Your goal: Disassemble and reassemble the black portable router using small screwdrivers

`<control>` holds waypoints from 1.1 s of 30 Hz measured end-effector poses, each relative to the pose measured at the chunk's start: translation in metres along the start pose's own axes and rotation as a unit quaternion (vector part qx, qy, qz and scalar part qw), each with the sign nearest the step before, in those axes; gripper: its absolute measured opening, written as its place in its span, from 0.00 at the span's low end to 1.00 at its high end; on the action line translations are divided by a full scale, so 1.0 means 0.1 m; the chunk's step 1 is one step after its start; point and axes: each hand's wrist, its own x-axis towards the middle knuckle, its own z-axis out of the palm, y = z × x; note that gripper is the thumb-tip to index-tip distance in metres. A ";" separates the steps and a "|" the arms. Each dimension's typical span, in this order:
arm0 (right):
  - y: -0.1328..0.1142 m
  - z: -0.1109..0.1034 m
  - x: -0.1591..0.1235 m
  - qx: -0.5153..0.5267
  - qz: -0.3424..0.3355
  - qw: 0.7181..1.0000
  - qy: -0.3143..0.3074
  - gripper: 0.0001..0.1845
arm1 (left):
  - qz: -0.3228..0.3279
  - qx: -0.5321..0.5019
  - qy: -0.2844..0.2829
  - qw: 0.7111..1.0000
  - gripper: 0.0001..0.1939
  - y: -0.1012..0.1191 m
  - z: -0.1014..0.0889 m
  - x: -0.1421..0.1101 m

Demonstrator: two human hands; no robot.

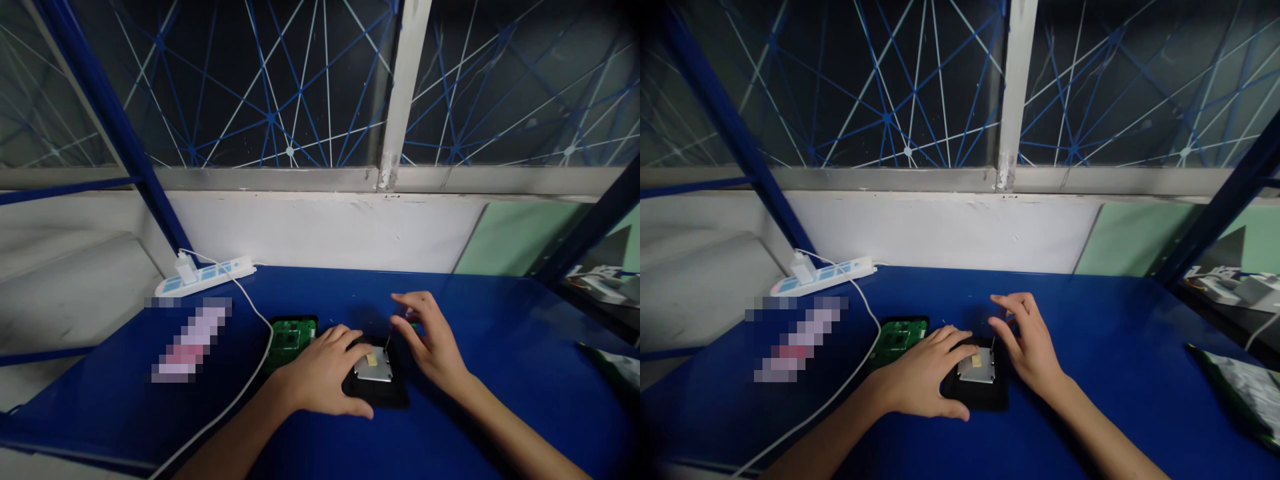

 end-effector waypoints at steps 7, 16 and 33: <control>-0.03 -0.04 0.03 0.004 -0.044 0.999 0.029 0.12 | -0.003 -0.001 -0.007 1.000 0.44 0.00 -0.01 0.01; -0.01 -0.04 -0.02 0.038 -0.020 0.999 -0.007 0.14 | 0.003 -0.009 -0.002 1.000 0.43 0.01 -0.02 0.02; -0.05 -0.07 -0.01 0.025 -0.010 1.000 0.003 0.17 | 0.000 0.005 -0.004 1.000 0.43 0.01 -0.01 0.01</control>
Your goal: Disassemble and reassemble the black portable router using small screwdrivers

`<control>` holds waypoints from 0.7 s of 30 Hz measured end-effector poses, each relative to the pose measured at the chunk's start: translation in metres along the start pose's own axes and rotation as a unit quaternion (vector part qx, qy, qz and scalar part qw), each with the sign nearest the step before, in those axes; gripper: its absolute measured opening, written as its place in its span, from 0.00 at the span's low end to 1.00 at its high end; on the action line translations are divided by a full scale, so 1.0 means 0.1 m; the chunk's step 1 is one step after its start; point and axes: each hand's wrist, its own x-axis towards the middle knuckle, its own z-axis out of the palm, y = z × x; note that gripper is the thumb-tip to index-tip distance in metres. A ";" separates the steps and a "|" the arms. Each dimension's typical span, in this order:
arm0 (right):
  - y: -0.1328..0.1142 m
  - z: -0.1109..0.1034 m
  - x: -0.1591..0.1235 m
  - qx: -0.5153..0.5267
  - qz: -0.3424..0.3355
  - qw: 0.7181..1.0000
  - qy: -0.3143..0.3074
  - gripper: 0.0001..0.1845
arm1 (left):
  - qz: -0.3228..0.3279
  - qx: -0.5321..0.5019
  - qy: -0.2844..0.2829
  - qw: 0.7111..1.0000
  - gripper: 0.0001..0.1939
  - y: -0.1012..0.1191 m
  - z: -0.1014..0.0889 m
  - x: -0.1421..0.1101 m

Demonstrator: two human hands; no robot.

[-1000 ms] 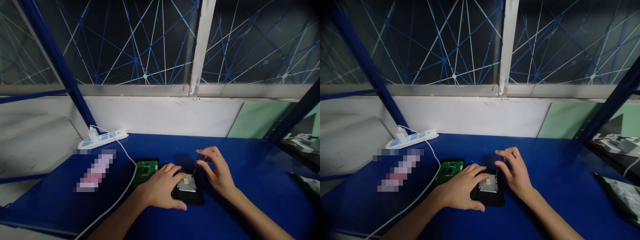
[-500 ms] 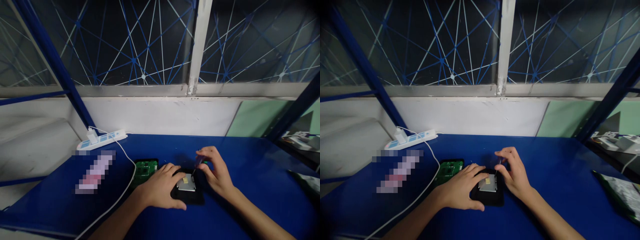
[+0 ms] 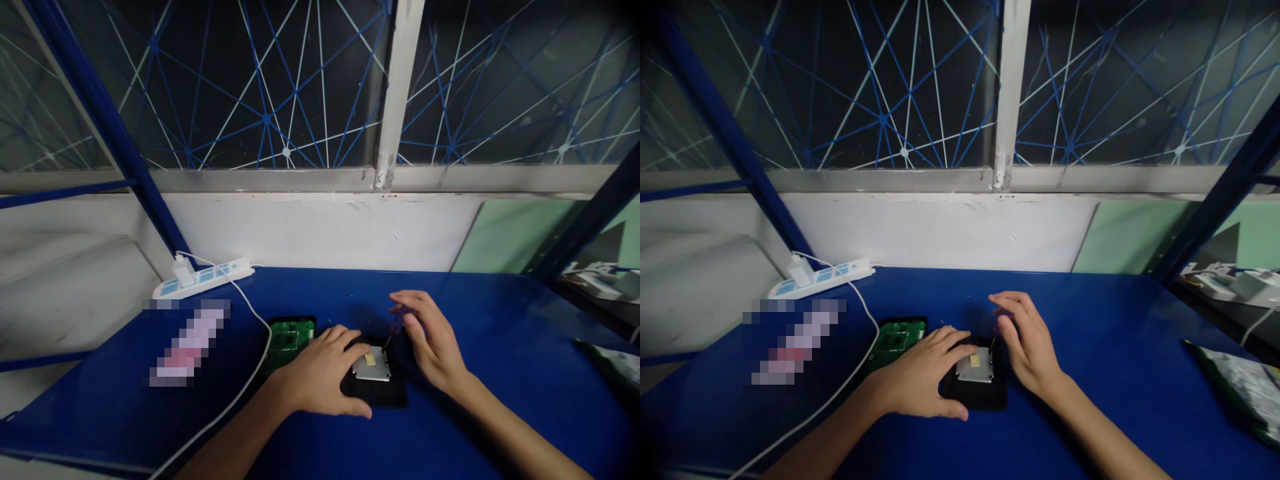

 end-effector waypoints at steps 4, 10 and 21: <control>0.03 0.02 0.02 -0.057 -0.004 0.998 0.023 0.16 | 0.000 -0.008 0.003 1.000 0.43 0.00 0.00 0.00; 0.02 0.05 0.00 0.014 0.055 0.998 0.018 0.17 | -0.028 0.000 0.013 1.000 0.48 -0.01 0.01 0.00; 0.03 0.05 -0.02 0.061 0.034 0.994 0.087 0.12 | -0.065 0.044 0.121 0.990 0.31 -0.03 -0.05 0.05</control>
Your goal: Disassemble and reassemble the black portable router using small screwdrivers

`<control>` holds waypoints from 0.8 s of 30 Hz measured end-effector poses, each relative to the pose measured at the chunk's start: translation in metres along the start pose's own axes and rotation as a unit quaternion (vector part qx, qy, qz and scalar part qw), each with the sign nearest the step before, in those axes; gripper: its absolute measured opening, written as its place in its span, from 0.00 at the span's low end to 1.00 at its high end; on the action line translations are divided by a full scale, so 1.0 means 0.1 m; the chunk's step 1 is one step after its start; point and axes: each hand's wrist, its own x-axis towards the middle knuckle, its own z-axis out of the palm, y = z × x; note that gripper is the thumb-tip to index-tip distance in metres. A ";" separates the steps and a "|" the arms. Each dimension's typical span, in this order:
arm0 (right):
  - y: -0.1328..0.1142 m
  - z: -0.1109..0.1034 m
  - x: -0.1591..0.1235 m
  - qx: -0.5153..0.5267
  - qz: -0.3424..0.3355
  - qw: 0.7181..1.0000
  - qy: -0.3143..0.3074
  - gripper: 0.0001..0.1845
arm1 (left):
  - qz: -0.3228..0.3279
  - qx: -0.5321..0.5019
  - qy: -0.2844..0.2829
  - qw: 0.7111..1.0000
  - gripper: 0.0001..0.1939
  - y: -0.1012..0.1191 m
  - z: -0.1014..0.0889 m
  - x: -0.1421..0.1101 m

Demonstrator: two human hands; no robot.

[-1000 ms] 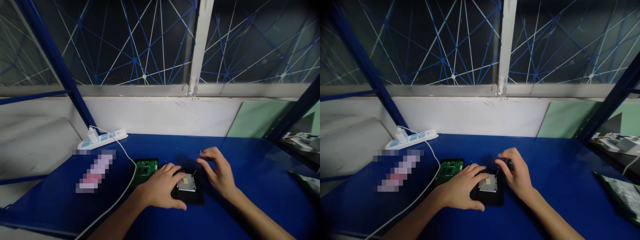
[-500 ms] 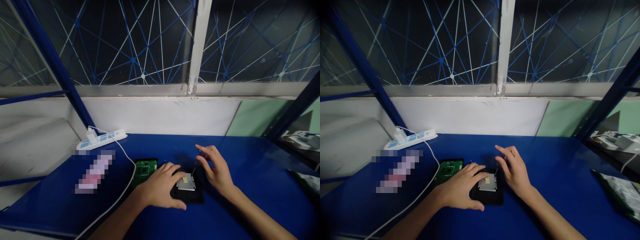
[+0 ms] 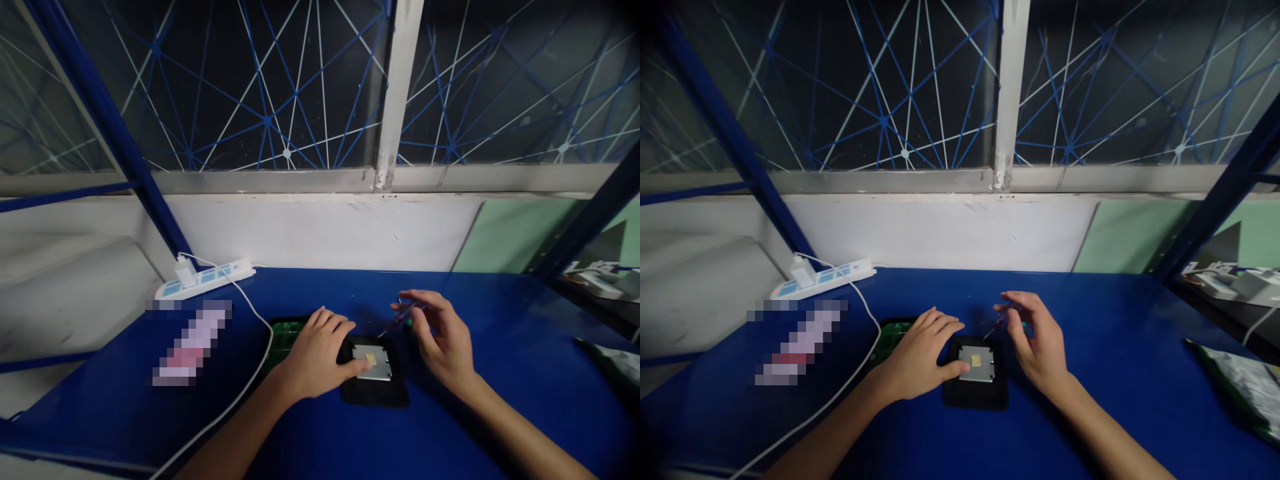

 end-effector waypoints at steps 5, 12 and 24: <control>-0.01 0.06 -0.02 -0.002 0.004 1.000 -0.008 0.10 | -0.029 0.031 0.039 0.998 0.20 -0.06 0.06 0.04; 0.01 0.13 -0.04 0.014 -0.009 0.999 -0.048 0.08 | -0.047 0.044 0.055 0.996 0.10 -0.10 0.09 0.07; 0.01 0.14 -0.06 0.015 -0.009 0.998 -0.063 0.07 | -0.056 0.060 0.044 0.996 0.03 -0.13 0.10 0.15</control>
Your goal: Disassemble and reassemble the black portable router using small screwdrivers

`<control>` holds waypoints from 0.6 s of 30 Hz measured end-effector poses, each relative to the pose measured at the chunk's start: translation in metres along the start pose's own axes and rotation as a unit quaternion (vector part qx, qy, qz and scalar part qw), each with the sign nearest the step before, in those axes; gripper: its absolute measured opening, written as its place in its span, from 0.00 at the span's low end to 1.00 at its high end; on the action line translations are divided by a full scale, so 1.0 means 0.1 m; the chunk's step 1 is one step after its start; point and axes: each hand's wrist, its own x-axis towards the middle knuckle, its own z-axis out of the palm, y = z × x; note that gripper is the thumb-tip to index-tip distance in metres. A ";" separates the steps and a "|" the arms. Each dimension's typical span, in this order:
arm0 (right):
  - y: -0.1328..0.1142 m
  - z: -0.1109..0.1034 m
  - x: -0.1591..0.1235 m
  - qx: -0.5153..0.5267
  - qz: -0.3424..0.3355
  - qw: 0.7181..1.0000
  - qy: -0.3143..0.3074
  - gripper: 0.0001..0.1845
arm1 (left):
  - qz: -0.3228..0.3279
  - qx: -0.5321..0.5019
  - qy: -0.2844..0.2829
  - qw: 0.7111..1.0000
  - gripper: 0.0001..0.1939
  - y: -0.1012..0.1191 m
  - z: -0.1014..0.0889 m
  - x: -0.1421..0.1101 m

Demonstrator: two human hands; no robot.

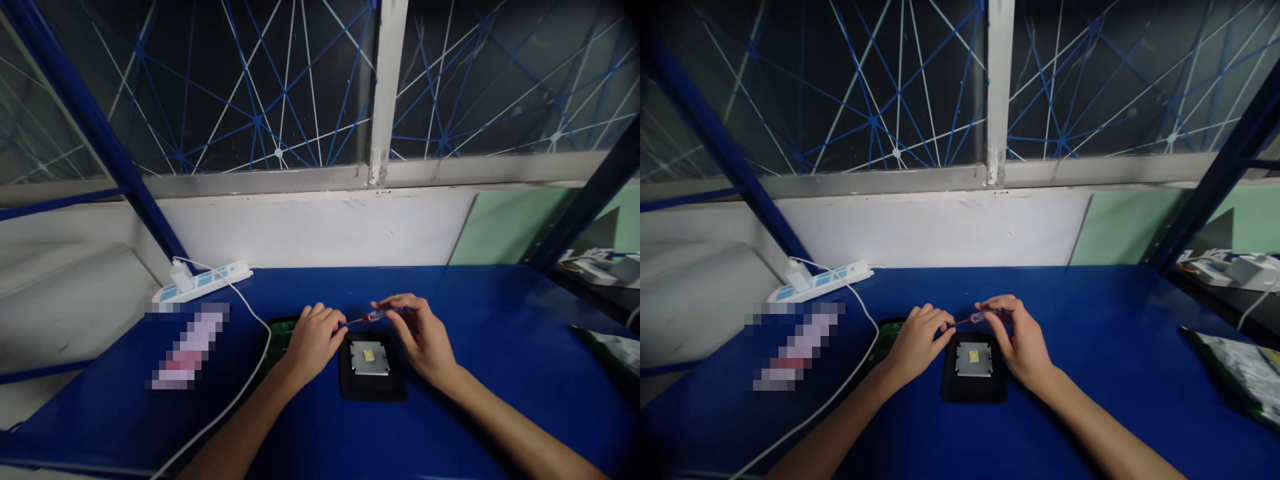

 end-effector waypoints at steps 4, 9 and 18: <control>-0.01 -0.04 0.00 -0.050 -0.026 0.998 0.037 0.10 | -0.010 0.001 0.012 1.000 0.02 -0.02 0.02 0.01; -0.03 -0.08 0.02 -0.090 -0.055 0.993 0.056 0.15 | -0.025 0.006 0.014 1.000 0.02 -0.03 0.02 0.03; -0.05 -0.12 0.04 -0.115 -0.073 0.991 -0.004 0.12 | -0.041 -0.005 0.017 0.999 0.06 -0.03 -0.01 0.04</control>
